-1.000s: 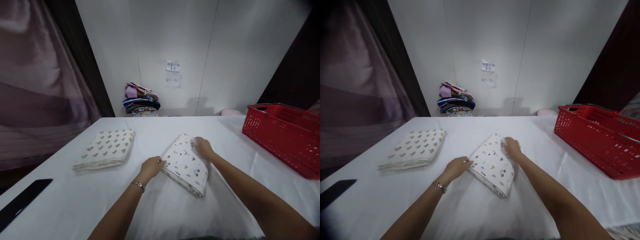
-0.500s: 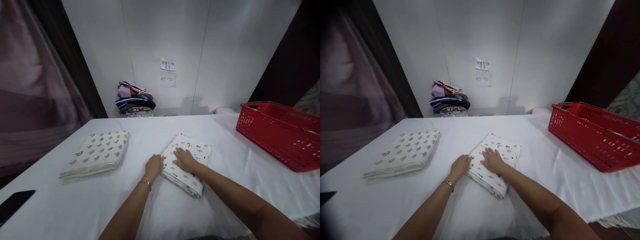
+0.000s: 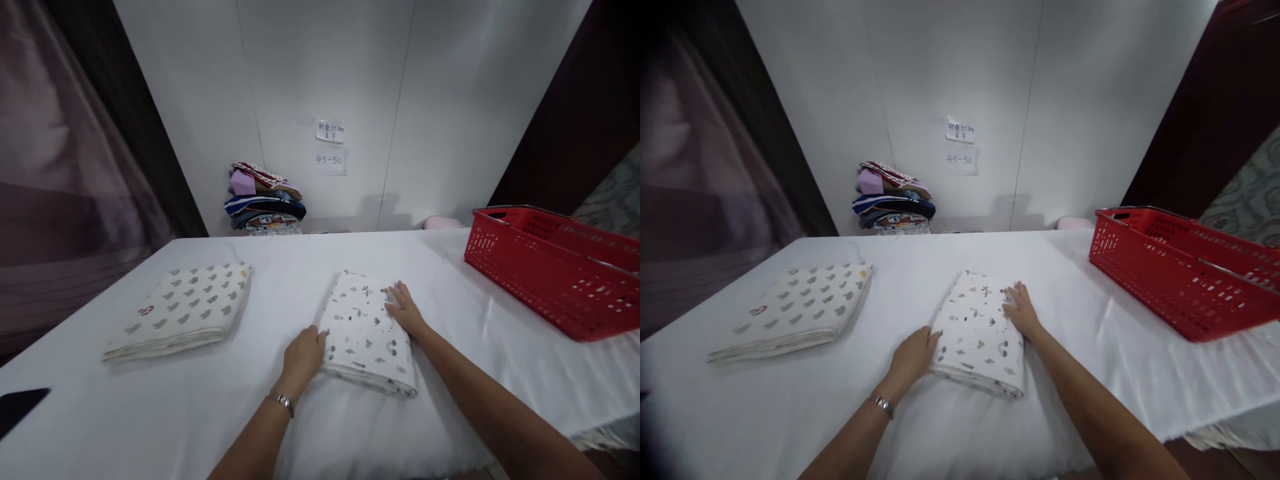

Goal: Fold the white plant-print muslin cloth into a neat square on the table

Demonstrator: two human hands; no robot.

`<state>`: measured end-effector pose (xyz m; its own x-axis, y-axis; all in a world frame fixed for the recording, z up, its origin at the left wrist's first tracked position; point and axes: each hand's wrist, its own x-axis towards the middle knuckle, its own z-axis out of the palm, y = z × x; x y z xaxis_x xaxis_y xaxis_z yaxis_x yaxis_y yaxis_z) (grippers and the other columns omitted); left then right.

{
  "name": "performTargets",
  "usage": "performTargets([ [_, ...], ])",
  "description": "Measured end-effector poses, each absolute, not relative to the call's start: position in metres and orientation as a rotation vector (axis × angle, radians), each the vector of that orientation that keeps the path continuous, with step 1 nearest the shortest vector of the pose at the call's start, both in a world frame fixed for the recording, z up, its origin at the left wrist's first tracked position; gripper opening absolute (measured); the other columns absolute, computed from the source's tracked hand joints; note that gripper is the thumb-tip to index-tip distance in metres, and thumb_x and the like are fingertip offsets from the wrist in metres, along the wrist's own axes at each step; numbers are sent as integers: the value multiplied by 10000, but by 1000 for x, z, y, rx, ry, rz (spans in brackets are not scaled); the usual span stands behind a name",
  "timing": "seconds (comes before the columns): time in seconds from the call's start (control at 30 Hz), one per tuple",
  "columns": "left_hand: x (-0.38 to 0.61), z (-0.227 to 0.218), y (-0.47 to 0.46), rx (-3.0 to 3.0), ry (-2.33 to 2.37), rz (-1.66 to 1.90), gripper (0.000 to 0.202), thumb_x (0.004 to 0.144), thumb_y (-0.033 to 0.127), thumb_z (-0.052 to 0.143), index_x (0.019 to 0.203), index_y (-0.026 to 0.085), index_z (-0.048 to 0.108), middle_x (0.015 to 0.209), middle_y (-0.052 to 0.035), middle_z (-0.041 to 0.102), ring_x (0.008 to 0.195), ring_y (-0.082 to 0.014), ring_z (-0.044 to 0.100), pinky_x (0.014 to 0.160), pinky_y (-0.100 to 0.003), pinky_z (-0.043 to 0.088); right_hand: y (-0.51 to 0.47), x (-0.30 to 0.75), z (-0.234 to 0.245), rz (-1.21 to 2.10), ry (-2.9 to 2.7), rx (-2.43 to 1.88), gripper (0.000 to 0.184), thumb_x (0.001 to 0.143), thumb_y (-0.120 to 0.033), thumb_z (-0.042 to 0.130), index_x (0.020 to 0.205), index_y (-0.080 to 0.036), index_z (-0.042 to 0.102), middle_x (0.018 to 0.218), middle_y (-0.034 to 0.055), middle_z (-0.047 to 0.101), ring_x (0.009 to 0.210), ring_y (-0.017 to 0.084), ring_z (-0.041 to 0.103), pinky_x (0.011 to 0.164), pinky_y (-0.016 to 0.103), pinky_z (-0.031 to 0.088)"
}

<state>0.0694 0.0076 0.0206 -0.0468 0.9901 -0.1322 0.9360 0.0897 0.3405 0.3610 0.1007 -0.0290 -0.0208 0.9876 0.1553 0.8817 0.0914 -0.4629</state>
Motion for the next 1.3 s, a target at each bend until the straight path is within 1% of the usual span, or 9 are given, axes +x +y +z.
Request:
performTargets([
  [0.07, 69, 21, -7, 1851, 2007, 220, 372, 888, 449, 287, 893, 194, 558, 914, -87, 664, 843, -216, 611, 686, -298, 408, 113, 360, -23, 361, -2056, -1760, 581, 841, -390, 425, 1368, -151, 375, 1510, 88, 143, 1386, 231, 66, 1082, 431, 204],
  [0.13, 69, 22, -17, 1787, 1961, 241, 376, 874, 485, 308, 878, 203, 556, 904, -72, 670, 830, -207, 612, 661, -277, 402, 124, 359, -11, 365, -2219, -1747, 552, 851, -383, 420, 1358, -167, 395, 1501, 84, 184, 1384, 233, 88, 1081, 439, 198],
  [0.27, 69, 23, -20, 1751, 1952, 293, 372, 864, 495, 319, 834, 208, 555, 891, -60, 671, 806, -199, 610, 627, -263, 384, 133, 343, 17, 297, -2439, -1803, 507, 845, -387, 446, 1324, -221, 445, 1476, 81, 263, 1373, 294, 111, 1067, 523, 143],
  [0.4, 72, 21, -19, 1778, 2016, 263, 366, 877, 475, 299, 864, 207, 547, 895, -67, 669, 790, -206, 611, 615, -274, 369, 120, 293, 30, 328, -2521, -1689, 597, 889, -473, 351, 1399, -167, 307, 1497, 113, 192, 1376, 278, 93, 1072, 492, 118],
  [0.57, 74, 17, -25, 1823, 2038, 256, 363, 899, 458, 277, 886, 205, 536, 902, -61, 666, 802, -197, 613, 627, -272, 364, 106, 227, 19, 344, -2570, -1540, 524, 914, -456, 301, 1345, -165, 363, 1478, 119, 245, 1361, 268, 147, 1060, 485, 131],
  [0.73, 75, 16, -29, 1870, 2060, 273, 362, 914, 439, 257, 880, 199, 527, 891, -53, 662, 811, -196, 613, 635, -276, 358, 106, 208, 2, 253, -2514, -1586, 542, 938, -441, 224, 1393, -151, 276, 1495, 122, 194, 1372, 242, 106, 1071, 462, 85],
  [0.93, 73, 16, -28, 1870, 2043, 302, 349, 909, 439, 271, 854, 202, 521, 862, -39, 658, 786, -189, 608, 607, -271, 337, 119, 210, 6, 314, -2512, -1581, 522, 918, -489, 257, 1338, -195, 358, 1474, 100, 261, 1351, 247, 174, 1049, 461, 157],
  [1.13, 72, 17, -28, 1840, 2020, 298, 359, 908, 447, 276, 859, 197, 529, 868, -34, 655, 778, -172, 603, 598, -258, 332, 125, 205, -2, 223, -2466, -1633, 569, 921, -475, 230, 1391, -159, 286, 1497, 108, 198, 1370, 254, 121, 1067, 454, 108],
  [1.3, 70, 17, -29, 1850, 2013, 311, 361, 905, 455, 284, 856, 199, 533, 867, -33, 655, 776, -176, 603, 588, -260, 333, 120, 204, 8, 309, -2469, -1640, 549, 919, -460, 260, 1377, -161, 310, 1493, 109, 210, 1368, 252, 137, 1065, 458, 132],
])
